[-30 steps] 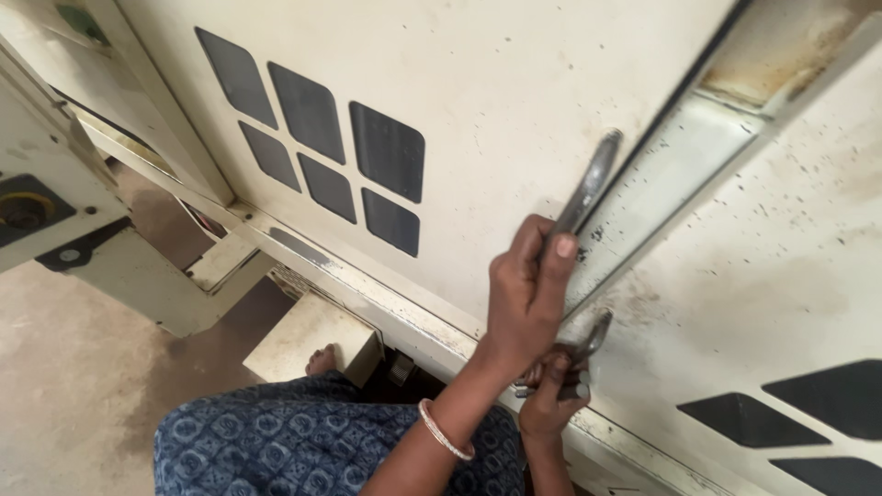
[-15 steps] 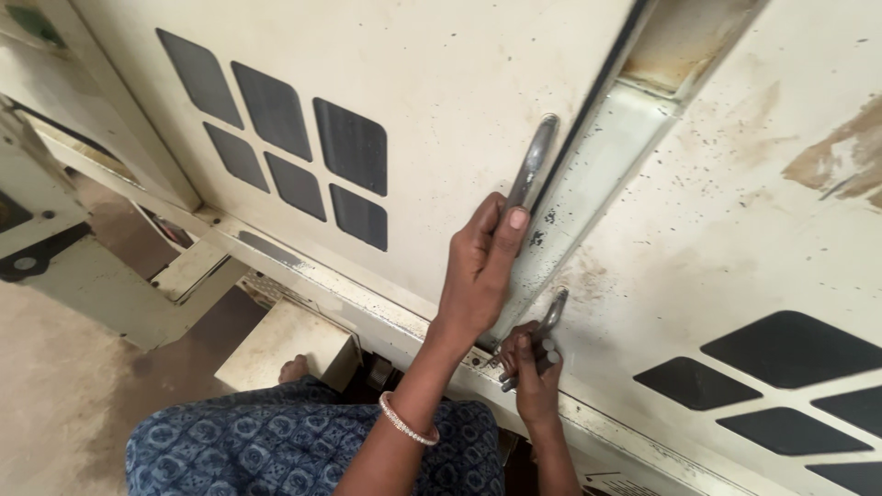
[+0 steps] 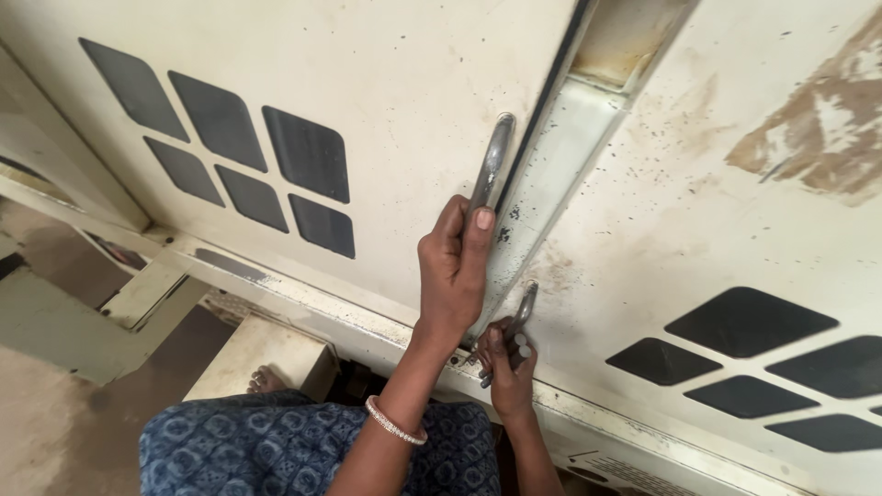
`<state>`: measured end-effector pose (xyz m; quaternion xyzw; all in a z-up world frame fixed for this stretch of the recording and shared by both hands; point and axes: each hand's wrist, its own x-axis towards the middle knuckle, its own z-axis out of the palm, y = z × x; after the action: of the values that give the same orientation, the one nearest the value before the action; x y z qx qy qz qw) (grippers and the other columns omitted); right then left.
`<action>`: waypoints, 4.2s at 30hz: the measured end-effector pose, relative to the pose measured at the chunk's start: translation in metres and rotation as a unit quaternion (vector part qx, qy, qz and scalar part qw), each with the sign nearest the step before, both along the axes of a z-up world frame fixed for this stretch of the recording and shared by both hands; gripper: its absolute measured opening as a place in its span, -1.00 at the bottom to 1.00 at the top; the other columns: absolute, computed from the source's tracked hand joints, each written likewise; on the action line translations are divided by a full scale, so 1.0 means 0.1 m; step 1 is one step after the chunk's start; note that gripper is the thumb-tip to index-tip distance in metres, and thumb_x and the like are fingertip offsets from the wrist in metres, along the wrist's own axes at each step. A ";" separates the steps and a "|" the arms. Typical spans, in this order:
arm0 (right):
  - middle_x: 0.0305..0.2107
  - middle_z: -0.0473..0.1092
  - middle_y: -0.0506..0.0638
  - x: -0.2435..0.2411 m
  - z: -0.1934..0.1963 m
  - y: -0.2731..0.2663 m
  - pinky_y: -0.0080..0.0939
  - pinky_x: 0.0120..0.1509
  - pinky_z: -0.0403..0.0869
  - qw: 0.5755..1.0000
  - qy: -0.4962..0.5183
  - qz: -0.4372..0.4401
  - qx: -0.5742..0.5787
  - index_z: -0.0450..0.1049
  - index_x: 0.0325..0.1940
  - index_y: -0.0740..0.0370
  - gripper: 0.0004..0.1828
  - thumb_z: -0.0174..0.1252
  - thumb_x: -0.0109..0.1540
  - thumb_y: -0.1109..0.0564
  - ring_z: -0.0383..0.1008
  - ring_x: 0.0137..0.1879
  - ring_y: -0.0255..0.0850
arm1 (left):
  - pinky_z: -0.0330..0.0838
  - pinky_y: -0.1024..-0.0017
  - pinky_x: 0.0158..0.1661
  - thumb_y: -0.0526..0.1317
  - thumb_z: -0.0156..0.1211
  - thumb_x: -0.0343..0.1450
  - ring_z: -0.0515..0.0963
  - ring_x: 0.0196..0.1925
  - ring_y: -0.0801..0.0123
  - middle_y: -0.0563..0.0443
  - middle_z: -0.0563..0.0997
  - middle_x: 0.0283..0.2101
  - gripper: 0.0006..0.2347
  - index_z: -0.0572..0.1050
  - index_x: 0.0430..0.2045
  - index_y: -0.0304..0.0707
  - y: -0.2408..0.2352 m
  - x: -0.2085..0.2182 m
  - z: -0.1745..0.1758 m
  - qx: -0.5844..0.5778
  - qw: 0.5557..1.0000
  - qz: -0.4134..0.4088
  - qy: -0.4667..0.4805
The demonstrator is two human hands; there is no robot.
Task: The person uses two metal rods to unlock and open the double doors of a large industrial machine. They insert the rods into the door handles, rotate them to release the latch, and pull the doors open to reveal the machine's interior.
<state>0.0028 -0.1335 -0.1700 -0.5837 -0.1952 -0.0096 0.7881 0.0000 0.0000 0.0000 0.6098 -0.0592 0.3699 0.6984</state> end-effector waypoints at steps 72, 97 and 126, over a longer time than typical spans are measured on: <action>-0.67 0.16 -0.14 -0.02 0.03 0.13 -0.32 -0.48 0.12 0.996 0.007 -0.084 -0.009 0.28 -0.38 0.21 -0.67 0.10 0.38 0.00 0.09 -0.56 -0.40 | 0.03 0.48 -0.54 0.15 0.07 0.49 0.14 -0.57 0.61 0.26 0.22 -0.66 -0.59 0.42 -0.61 -0.18 0.07 -0.13 0.25 -0.023 0.996 -0.054 0.068; -0.61 0.32 -0.13 0.12 -0.28 0.04 -0.29 -0.45 0.22 0.995 -0.027 -0.082 -0.046 0.38 -0.38 0.31 -0.73 0.13 0.33 0.08 0.24 -0.52 -0.39 | 0.05 0.49 -0.57 0.15 0.09 0.50 0.12 -0.56 0.63 0.26 0.16 -0.64 -0.57 0.34 -0.63 -0.18 -0.30 -0.21 0.31 0.012 0.993 -0.087 0.083; -0.38 0.41 -0.08 0.23 -0.47 -0.03 -0.32 -0.32 0.39 0.989 0.025 -0.128 -0.074 0.33 -0.10 0.30 -0.75 0.09 0.37 0.04 0.38 -0.34 -0.40 | 0.09 0.40 -0.63 0.06 0.10 0.50 0.20 -0.67 0.58 0.16 0.26 -0.73 -0.62 0.41 -0.60 -0.26 -0.25 -0.29 0.40 0.056 0.987 -0.071 0.134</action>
<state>0.0253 -0.1363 -0.2173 -0.6607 -0.0989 -0.0813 0.7396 -0.0289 -0.0249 0.0397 0.6860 -0.0287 0.2302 0.6896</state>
